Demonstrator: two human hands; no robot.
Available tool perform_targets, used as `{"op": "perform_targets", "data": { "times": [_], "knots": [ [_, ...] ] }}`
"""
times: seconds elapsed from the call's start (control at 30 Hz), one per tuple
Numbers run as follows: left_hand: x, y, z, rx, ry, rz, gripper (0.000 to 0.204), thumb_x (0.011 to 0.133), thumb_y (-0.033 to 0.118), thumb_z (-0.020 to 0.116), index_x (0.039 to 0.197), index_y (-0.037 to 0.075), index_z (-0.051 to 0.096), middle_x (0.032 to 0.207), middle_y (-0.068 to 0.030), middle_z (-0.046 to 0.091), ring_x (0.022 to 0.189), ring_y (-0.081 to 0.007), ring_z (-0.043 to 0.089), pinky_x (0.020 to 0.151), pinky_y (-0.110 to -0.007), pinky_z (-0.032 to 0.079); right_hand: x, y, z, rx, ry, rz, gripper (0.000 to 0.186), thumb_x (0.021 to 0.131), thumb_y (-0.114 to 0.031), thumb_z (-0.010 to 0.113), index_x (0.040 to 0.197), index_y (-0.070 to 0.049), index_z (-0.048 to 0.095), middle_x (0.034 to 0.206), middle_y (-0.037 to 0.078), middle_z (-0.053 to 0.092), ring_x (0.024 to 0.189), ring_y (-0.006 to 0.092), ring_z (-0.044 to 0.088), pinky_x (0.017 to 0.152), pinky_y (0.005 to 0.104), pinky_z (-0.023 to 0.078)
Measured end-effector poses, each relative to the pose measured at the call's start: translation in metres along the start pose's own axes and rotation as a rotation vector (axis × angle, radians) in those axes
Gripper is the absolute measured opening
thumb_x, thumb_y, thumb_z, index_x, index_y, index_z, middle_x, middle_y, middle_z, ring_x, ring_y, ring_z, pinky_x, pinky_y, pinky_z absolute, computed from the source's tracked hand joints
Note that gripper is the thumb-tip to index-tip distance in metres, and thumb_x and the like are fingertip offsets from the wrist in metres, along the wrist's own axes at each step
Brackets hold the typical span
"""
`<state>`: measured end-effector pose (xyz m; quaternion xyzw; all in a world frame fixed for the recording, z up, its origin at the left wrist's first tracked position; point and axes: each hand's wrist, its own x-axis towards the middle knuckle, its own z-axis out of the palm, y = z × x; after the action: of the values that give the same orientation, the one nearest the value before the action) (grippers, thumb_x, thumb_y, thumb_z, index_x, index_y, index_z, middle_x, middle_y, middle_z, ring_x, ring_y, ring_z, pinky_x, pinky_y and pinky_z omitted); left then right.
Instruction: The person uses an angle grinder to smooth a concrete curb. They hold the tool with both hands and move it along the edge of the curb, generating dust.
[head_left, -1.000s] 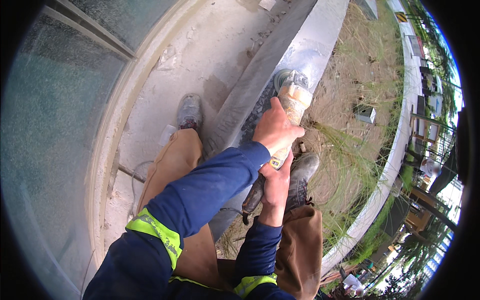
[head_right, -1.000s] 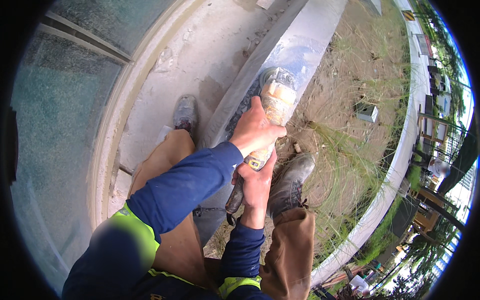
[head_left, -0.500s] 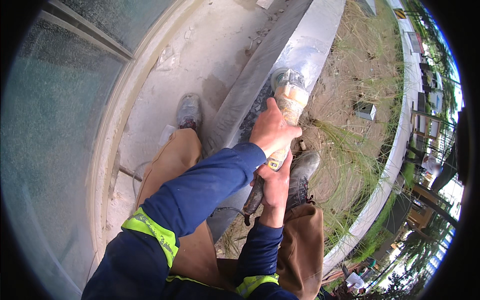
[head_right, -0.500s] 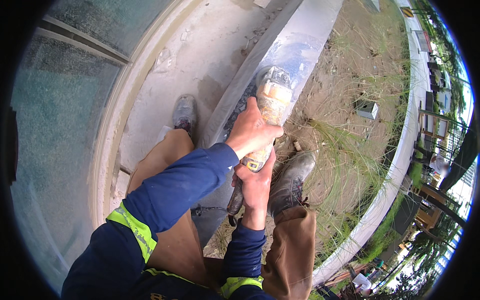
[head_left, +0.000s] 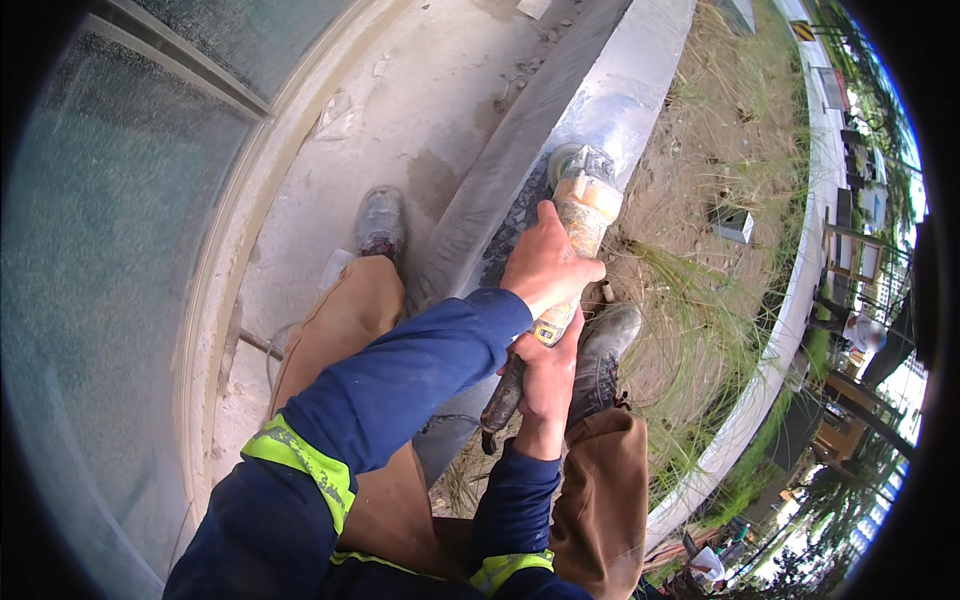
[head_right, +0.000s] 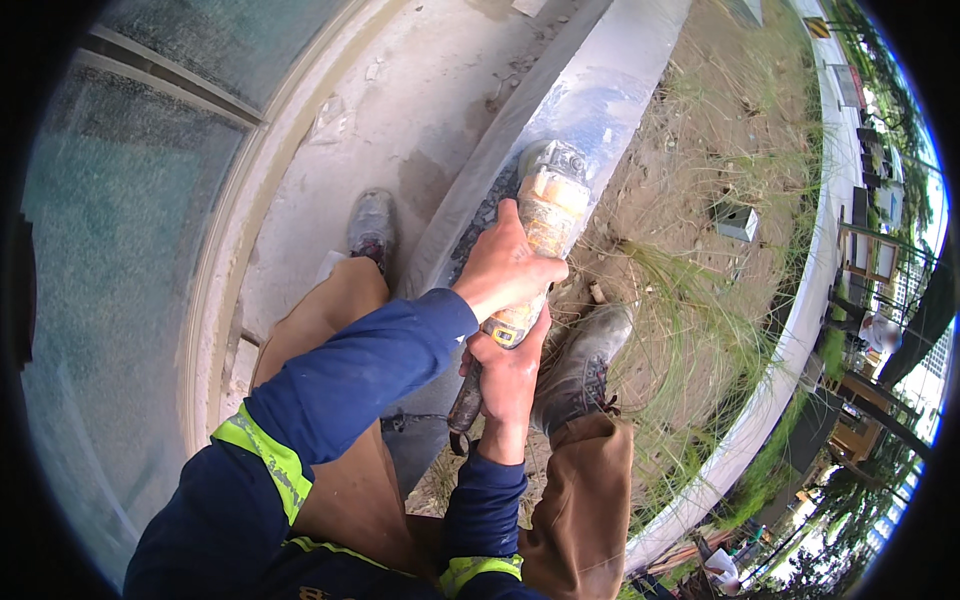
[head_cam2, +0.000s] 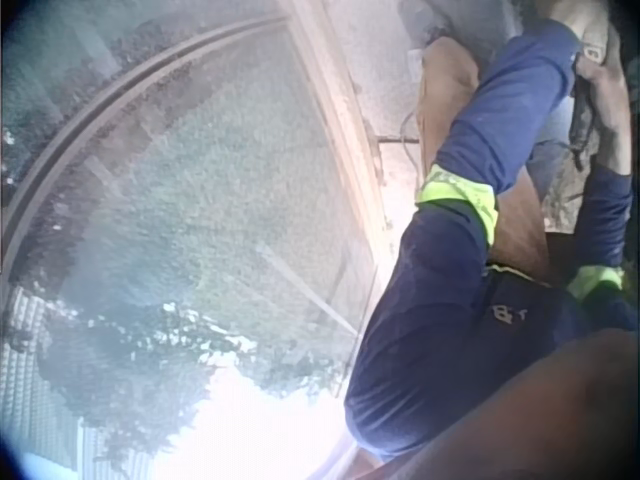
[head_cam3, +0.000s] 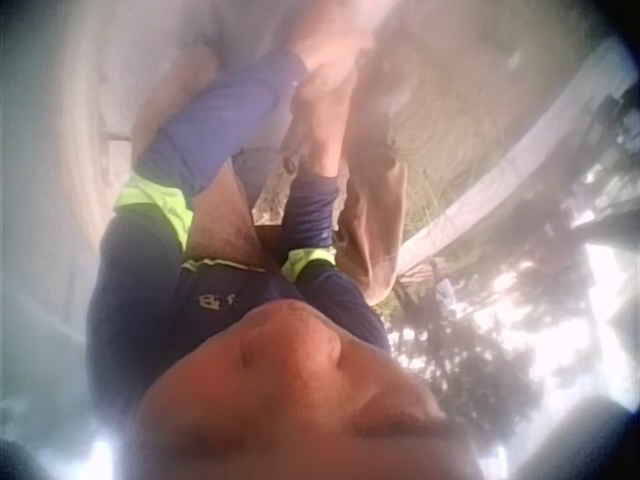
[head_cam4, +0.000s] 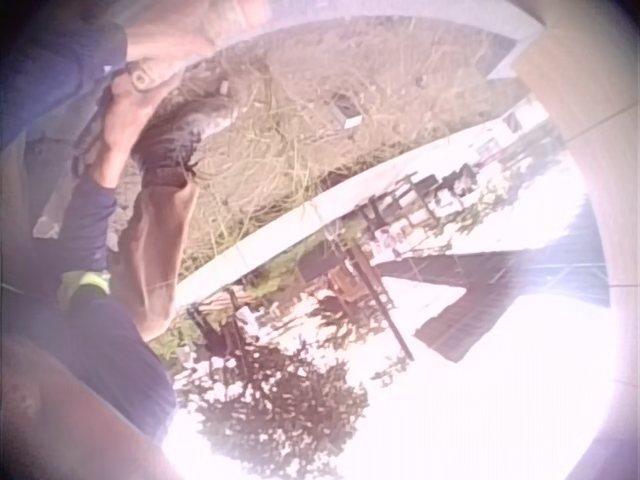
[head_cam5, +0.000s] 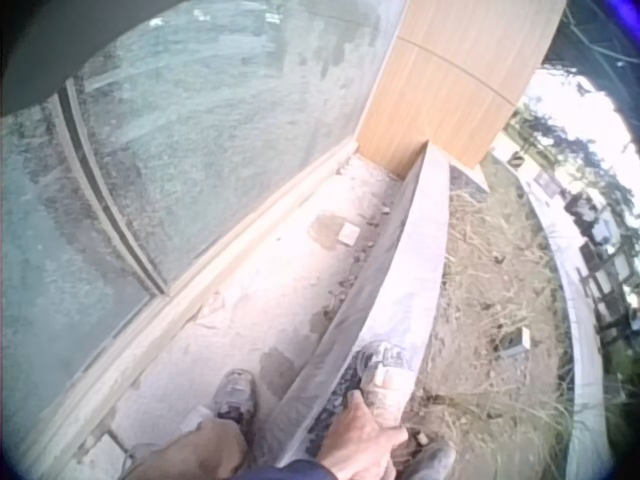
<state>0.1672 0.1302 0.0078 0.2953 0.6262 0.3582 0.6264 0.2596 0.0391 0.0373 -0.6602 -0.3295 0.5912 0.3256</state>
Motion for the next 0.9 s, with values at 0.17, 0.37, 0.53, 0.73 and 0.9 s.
{"op": "perform_targets", "data": {
  "times": [0.17,0.37,0.53,0.73,0.9],
  "knots": [
    [0.0,-0.002,0.001,0.008,0.054,0.011,0.072,0.071,0.026,0.083,0.119,-0.004,0.039,0.105,-0.0299,0.069,0.1,-0.0424,0.071,0.09,-0.045,0.055,0.005,-0.003,-0.007,-0.032,-0.069,0.027,0.09,0.079,0.004,0.067,0.155,-0.002,0.02,0.086,0.012,0.062,0.059,0.0183,0.06,0.049,0.0322,0.052],
    [-0.003,-0.003,0.004,0.006,-0.006,-0.016,0.072,0.071,0.027,0.083,0.119,-0.005,0.04,0.104,-0.0298,0.07,0.099,-0.0421,0.072,0.09,-0.046,0.056,-0.003,0.001,-0.002,0.03,-0.002,-0.002,0.091,0.078,0.003,0.067,0.156,-0.001,0.019,0.087,0.012,0.063,0.058,0.018,0.06,0.049,0.0316,0.051],
    [-0.005,-0.003,-0.001,-0.018,0.054,0.006,0.075,0.072,0.022,0.082,0.122,-0.007,0.036,0.107,-0.0345,0.067,0.102,-0.0464,0.07,0.093,-0.047,0.056,0.0,-0.001,-0.008,-0.027,-0.089,0.013,0.092,0.078,0.004,0.067,0.157,0.0,0.017,0.087,0.012,0.062,0.059,0.0181,0.06,0.049,0.0317,0.051],
    [-0.006,-0.002,0.0,0.02,-0.011,-0.022,0.073,0.071,0.027,0.083,0.121,-0.005,0.039,0.103,-0.0298,0.07,0.099,-0.0419,0.072,0.089,-0.045,0.057,-0.004,0.004,-0.004,0.001,-0.037,0.006,0.092,0.078,0.003,0.068,0.156,0.0,0.018,0.086,0.012,0.062,0.058,0.0179,0.06,0.049,0.0318,0.051],
    [-0.01,-0.003,0.0,0.001,0.06,-0.026,0.073,0.071,0.027,0.083,0.121,-0.005,0.04,0.106,-0.0301,0.07,0.102,-0.0419,0.071,0.091,-0.046,0.056,0.001,0.0,-0.012,-0.071,-0.101,0.017,0.092,0.078,0.003,0.067,0.156,0.0,0.018,0.086,0.011,0.062,0.059,0.0178,0.06,0.049,0.0318,0.051]
  ]
}}
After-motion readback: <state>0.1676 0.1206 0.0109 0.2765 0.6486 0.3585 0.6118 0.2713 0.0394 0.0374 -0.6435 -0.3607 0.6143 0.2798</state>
